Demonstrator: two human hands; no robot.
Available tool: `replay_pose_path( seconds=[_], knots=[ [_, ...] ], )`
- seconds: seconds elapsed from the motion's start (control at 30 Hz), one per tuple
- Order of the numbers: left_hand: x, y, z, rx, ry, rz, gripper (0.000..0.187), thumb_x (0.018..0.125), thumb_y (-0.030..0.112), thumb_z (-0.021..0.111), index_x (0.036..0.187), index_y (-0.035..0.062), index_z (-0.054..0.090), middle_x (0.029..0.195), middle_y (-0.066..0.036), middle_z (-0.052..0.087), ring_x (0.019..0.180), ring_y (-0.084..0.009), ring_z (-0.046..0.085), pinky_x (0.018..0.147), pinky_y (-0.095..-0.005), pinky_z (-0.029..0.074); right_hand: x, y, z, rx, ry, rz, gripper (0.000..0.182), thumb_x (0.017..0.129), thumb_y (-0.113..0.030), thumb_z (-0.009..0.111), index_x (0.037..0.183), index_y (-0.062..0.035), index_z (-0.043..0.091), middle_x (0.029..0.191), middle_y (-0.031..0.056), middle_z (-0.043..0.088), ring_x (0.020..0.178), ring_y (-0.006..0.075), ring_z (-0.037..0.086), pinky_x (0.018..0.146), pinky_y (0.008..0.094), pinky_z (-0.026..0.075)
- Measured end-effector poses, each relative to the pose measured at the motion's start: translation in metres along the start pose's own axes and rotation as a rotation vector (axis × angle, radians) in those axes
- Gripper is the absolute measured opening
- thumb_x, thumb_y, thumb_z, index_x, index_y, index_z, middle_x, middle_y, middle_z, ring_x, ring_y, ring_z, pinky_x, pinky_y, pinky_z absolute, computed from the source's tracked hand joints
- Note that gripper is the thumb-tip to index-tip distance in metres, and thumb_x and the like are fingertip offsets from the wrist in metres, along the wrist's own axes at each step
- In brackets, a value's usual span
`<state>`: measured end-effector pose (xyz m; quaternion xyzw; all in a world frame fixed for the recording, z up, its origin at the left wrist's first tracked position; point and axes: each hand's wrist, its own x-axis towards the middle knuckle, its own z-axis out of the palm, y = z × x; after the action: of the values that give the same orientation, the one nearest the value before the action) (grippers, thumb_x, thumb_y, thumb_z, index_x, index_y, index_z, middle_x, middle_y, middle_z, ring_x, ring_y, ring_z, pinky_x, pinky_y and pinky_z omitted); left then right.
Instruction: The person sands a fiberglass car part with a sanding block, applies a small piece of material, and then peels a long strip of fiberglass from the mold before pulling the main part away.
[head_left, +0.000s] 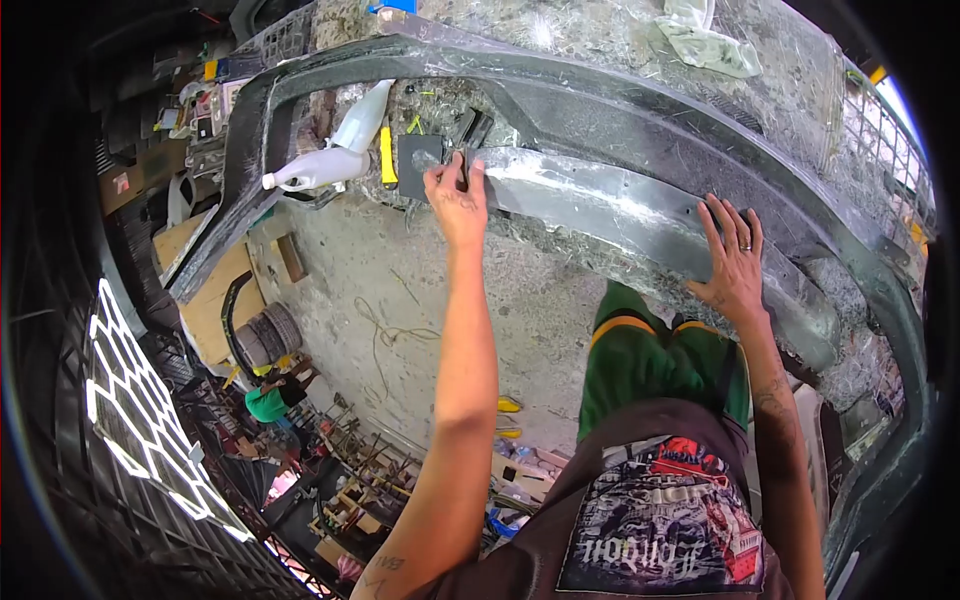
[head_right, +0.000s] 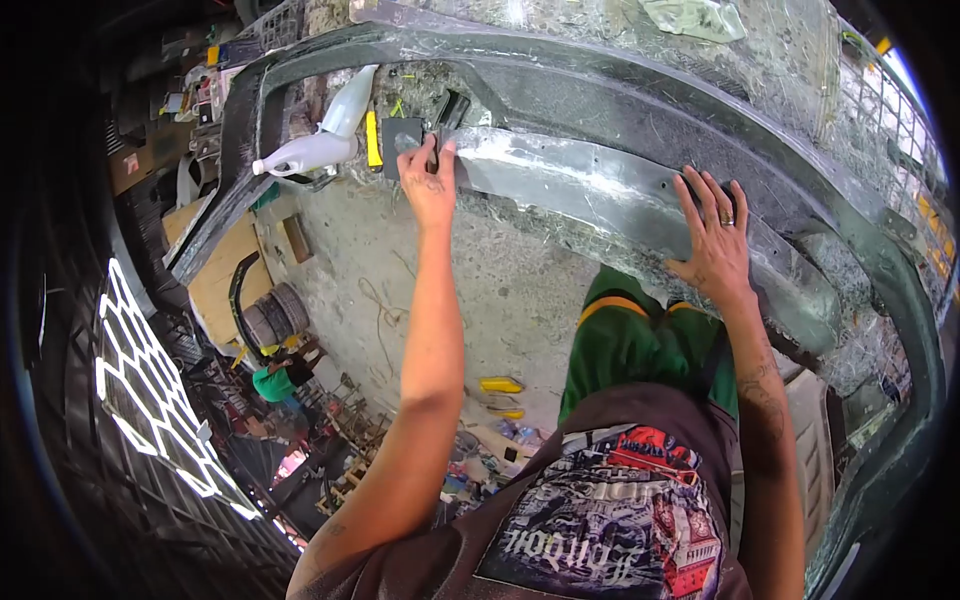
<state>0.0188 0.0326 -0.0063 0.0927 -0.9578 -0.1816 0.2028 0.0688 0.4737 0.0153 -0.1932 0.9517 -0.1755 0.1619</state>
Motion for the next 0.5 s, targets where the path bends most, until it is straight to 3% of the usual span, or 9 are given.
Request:
replay_pose_path(
  seconds=[0.07,0.13,0.2,0.27,0.43,0.5],
  knots=[
    [-0.004,-0.002,-0.009,0.009,-0.038,-0.052,0.039,0.094,0.024,0.080,0.127,0.0044,0.077,0.101,-0.015,0.062,0.080,-0.0264,0.062,0.071,-0.0385,0.052,0.001,-0.001,-0.001,-0.025,0.006,-0.003,0.133,0.053,-0.034,0.096,0.167,-0.0170,0.030,0.169,0.0040,0.034,0.156,0.0260,0.031,0.134,0.0539,0.013],
    [0.005,-0.005,-0.023,-0.130,-0.270,-0.300,0.039,0.096,0.022,0.077,0.130,0.0021,0.074,0.101,-0.016,0.061,0.086,-0.0265,0.064,0.074,-0.0379,0.053,0.002,-0.004,0.000,-0.045,0.017,0.003,0.132,0.053,-0.034,0.096,0.166,-0.0167,0.032,0.168,0.0044,0.036,0.156,0.0266,0.032,0.133,0.0539,0.013],
    [0.017,-0.018,-0.034,-0.102,-0.228,-0.223,0.036,0.097,0.018,0.075,0.128,-0.0003,0.074,0.100,-0.016,0.061,0.083,-0.0259,0.062,0.073,-0.0381,0.053,0.003,-0.006,0.001,-0.050,0.020,0.009,0.129,0.052,-0.033,0.095,0.165,-0.0163,0.034,0.167,0.0050,0.037,0.156,0.0276,0.033,0.133,0.0539,0.014],
    [0.025,-0.032,-0.038,-0.195,-0.042,-0.206,0.034,0.097,0.018,0.074,0.125,-0.0017,0.074,0.098,-0.015,0.060,0.079,-0.0255,0.060,0.071,-0.0386,0.051,0.003,-0.007,0.001,-0.063,0.024,0.014,0.131,0.051,-0.031,0.094,0.165,-0.0159,0.033,0.168,0.0050,0.037,0.156,0.0280,0.033,0.133,0.0538,0.015],
    [0.020,-0.012,-0.044,-0.220,-0.289,-0.095,0.029,0.101,0.009,0.066,0.126,-0.0048,0.072,0.092,-0.016,0.058,0.080,-0.0305,0.059,0.072,-0.0410,0.049,0.005,-0.010,0.003,-0.088,0.012,0.047,0.132,0.049,-0.030,0.092,0.166,-0.0138,0.033,0.168,0.0057,0.037,0.156,0.0286,0.032,0.134,0.0535,0.014],
    [0.011,0.000,-0.034,-0.175,-0.281,-0.036,0.028,0.101,0.008,0.065,0.126,-0.0057,0.072,0.092,-0.017,0.057,0.080,-0.0309,0.059,0.072,-0.0410,0.049,0.007,-0.009,0.005,-0.092,0.016,0.043,0.132,0.049,-0.030,0.092,0.166,-0.0137,0.032,0.168,0.0057,0.037,0.156,0.0286,0.032,0.134,0.0534,0.013]
  ],
)
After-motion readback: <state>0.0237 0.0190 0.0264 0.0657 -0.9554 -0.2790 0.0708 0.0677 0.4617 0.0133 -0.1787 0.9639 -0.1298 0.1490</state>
